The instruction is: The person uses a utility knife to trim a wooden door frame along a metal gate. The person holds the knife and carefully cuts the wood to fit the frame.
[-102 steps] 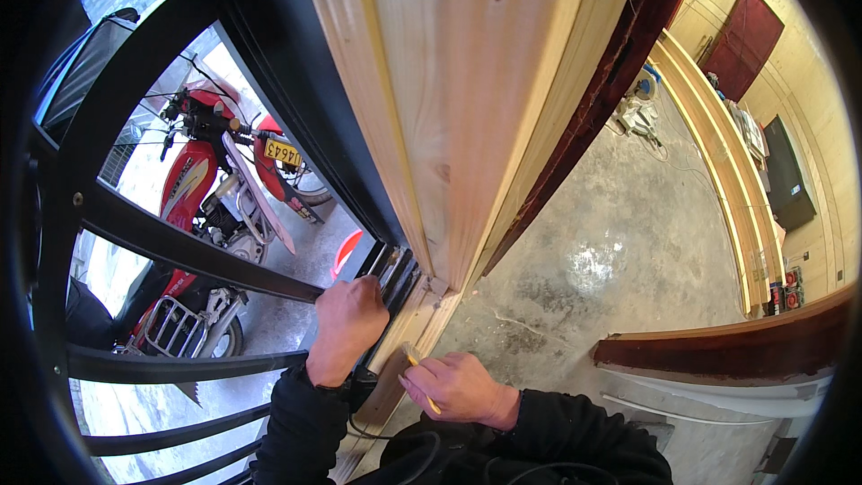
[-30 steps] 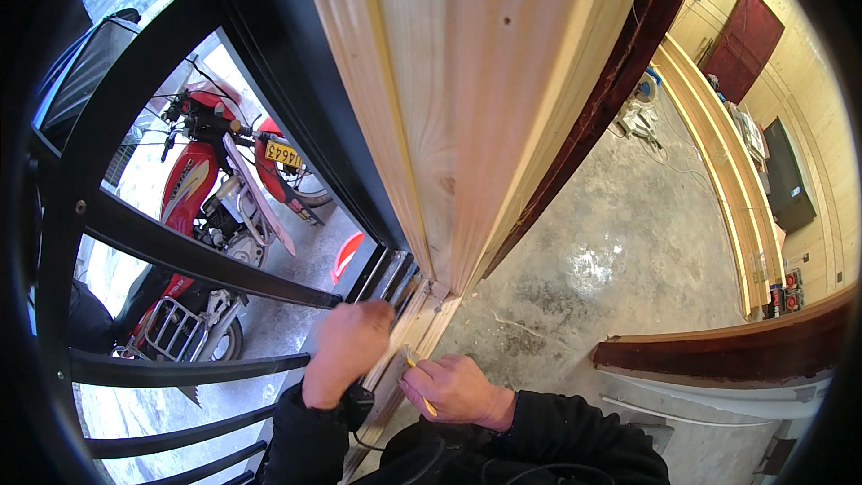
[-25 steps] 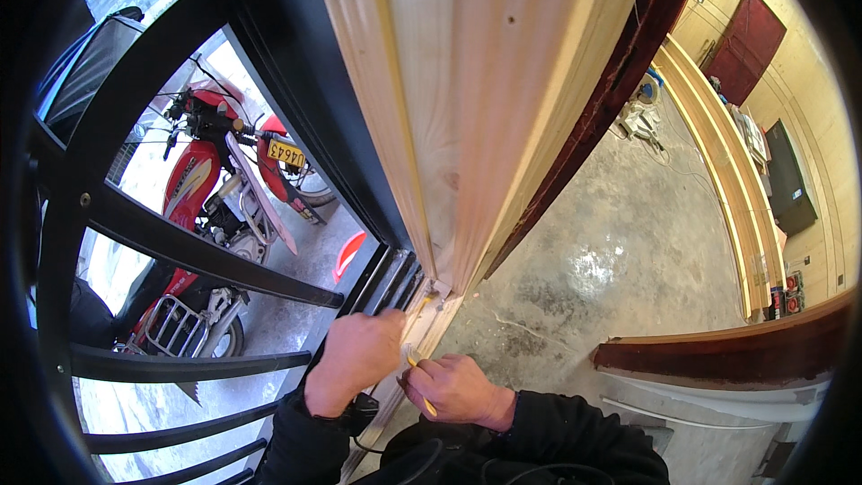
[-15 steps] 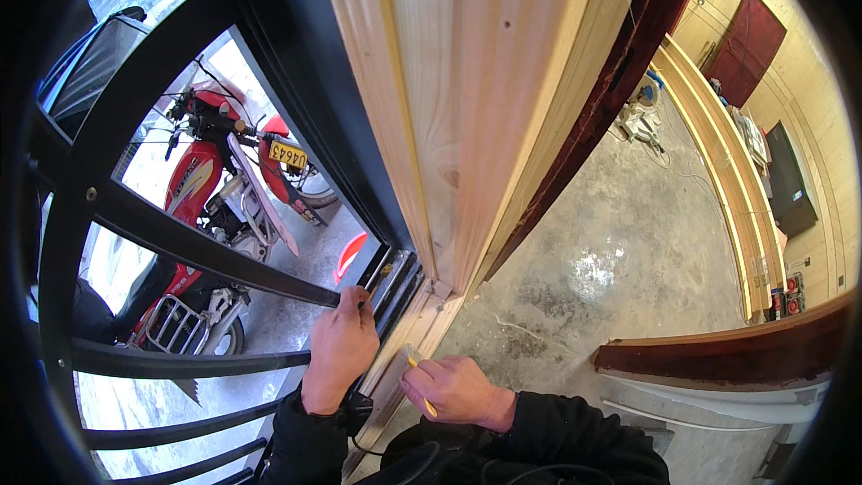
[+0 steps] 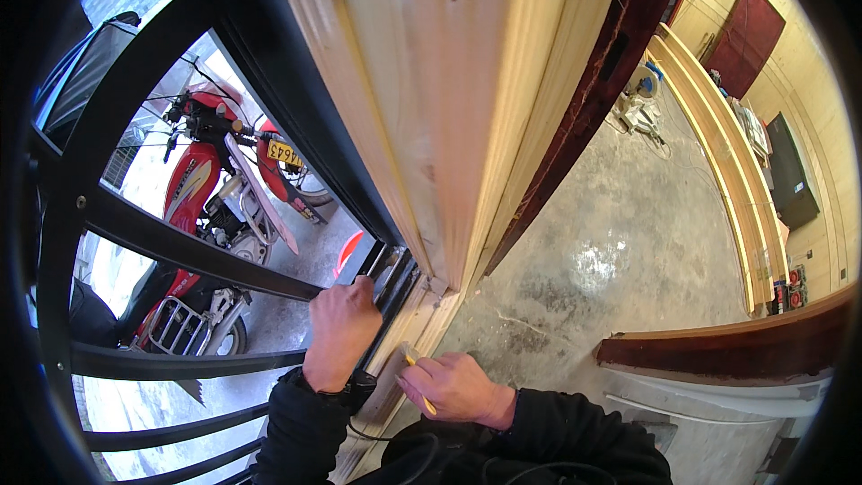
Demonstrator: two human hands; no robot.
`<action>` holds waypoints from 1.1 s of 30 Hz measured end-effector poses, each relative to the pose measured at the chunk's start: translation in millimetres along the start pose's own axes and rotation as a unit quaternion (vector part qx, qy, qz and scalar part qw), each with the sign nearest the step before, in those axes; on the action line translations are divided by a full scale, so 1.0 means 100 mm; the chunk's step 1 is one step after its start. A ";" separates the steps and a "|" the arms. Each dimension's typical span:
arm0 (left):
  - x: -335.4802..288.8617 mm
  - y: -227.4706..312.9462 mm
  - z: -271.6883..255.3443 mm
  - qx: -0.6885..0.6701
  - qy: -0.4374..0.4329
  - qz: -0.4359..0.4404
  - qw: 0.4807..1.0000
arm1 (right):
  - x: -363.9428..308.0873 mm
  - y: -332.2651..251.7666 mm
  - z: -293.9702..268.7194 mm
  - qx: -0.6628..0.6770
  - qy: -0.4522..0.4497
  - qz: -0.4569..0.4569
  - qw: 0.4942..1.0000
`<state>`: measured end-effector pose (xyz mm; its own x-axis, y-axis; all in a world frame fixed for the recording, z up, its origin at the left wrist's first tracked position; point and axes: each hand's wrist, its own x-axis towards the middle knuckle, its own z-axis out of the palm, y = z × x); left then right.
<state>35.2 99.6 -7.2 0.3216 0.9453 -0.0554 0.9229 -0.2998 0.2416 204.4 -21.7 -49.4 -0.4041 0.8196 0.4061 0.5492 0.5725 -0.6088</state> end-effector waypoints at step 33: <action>-0.27 0.07 -0.05 -0.057 -0.035 0.107 0.992 | 0.05 -0.02 -0.04 -0.001 -0.010 0.000 1.000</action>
<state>32.0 72.9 0.7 0.5255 0.8488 -0.0581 0.8032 -0.4724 0.3629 204.4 -18.8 -44.0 -0.4198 0.8185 0.3922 0.5503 0.5732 -0.6071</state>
